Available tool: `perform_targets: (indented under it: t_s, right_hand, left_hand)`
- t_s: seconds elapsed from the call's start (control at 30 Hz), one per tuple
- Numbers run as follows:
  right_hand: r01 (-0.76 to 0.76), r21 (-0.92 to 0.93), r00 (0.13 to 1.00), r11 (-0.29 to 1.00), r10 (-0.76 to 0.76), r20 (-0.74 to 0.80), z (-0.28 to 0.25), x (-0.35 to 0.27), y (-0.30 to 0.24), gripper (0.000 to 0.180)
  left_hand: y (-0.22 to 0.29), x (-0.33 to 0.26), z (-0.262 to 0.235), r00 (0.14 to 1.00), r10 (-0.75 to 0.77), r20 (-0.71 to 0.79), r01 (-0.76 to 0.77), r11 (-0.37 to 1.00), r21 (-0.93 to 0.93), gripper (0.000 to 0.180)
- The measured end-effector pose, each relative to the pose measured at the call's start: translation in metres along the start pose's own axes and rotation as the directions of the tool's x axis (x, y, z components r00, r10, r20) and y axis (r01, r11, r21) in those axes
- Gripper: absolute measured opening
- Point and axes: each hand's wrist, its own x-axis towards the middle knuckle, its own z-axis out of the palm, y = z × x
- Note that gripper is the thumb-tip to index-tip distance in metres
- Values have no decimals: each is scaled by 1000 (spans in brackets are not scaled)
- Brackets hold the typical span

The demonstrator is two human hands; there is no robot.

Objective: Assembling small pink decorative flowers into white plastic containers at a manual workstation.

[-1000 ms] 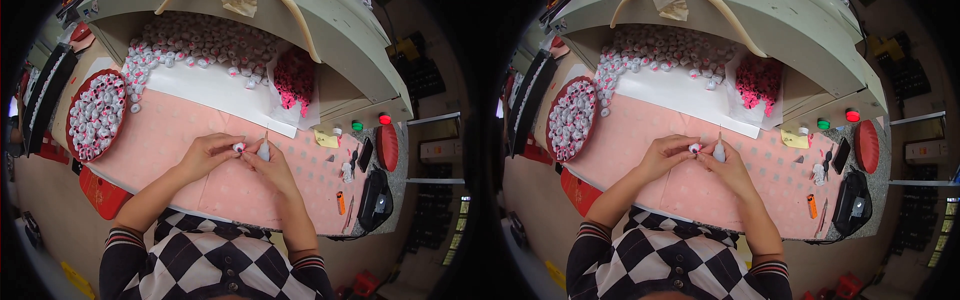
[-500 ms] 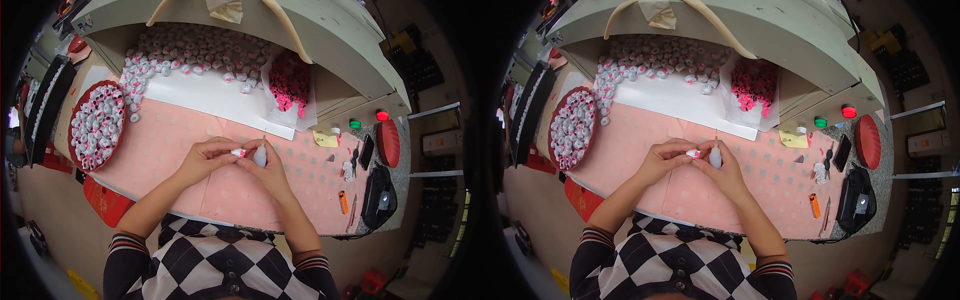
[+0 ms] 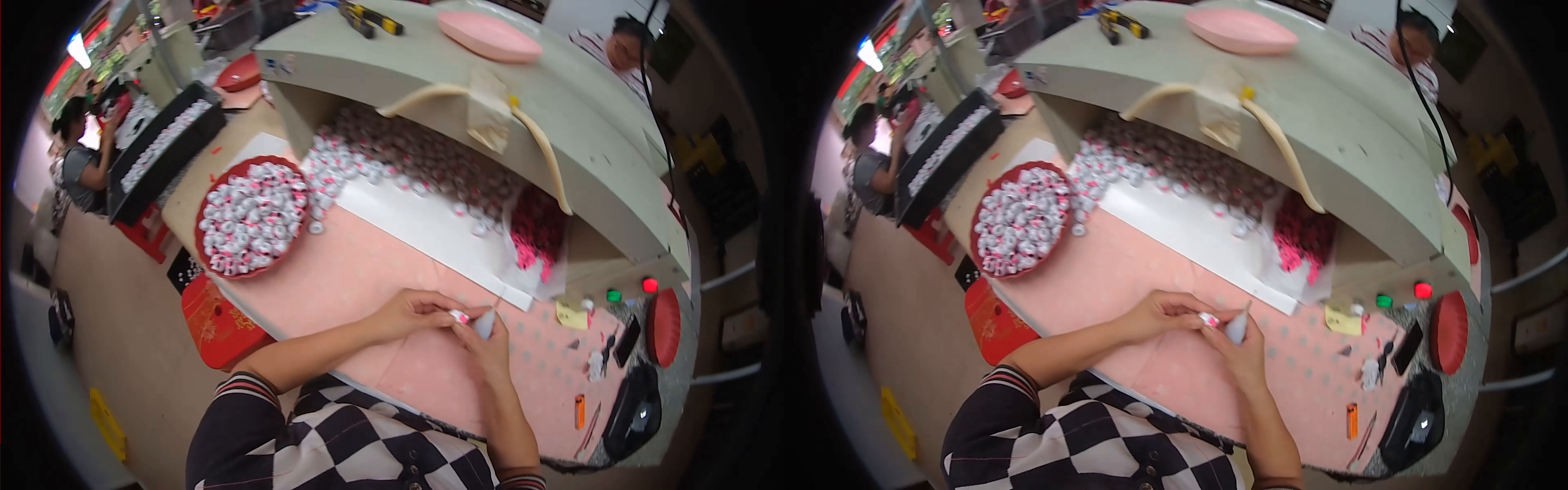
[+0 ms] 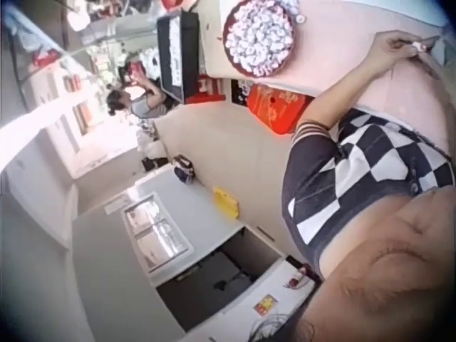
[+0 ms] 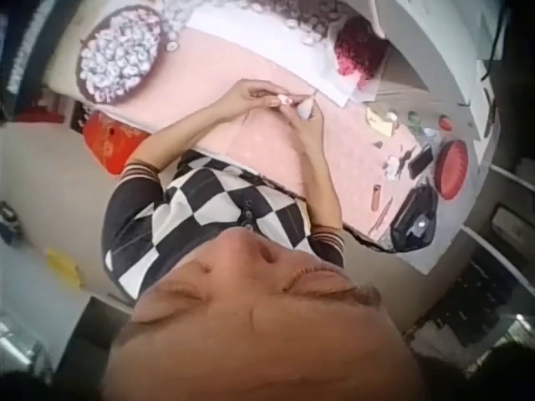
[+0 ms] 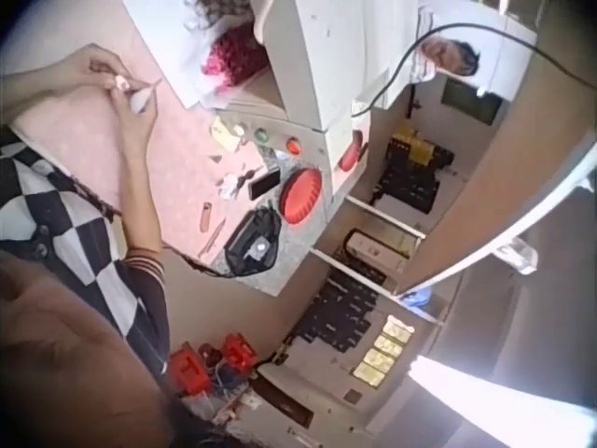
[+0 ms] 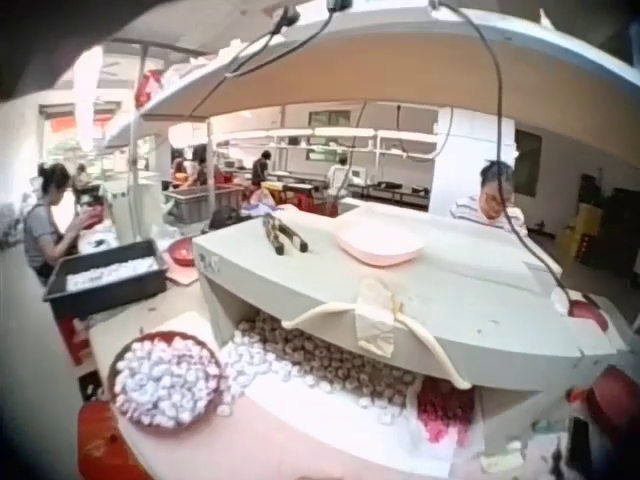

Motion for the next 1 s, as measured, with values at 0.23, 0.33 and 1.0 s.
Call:
perform_targets:
  t_s: [0.23,0.33,1.0]
  right_hand:
    - [-81,227,992,971,57,111,-3,-13,-5,21]
    - [48,82,995,995,-55,87,0,-15,-9,27]
    - [161,-103,983,981,-169,-74,10,-19,-12,29]
  left_hand:
    - [80,-52,-2,881,378,-286,-122,765,633,27]
    - [131,-94,-52,633,743,-216,88,208,974,31]
    - [129,-127,-176,612,791,-24,423,-301,855,16]
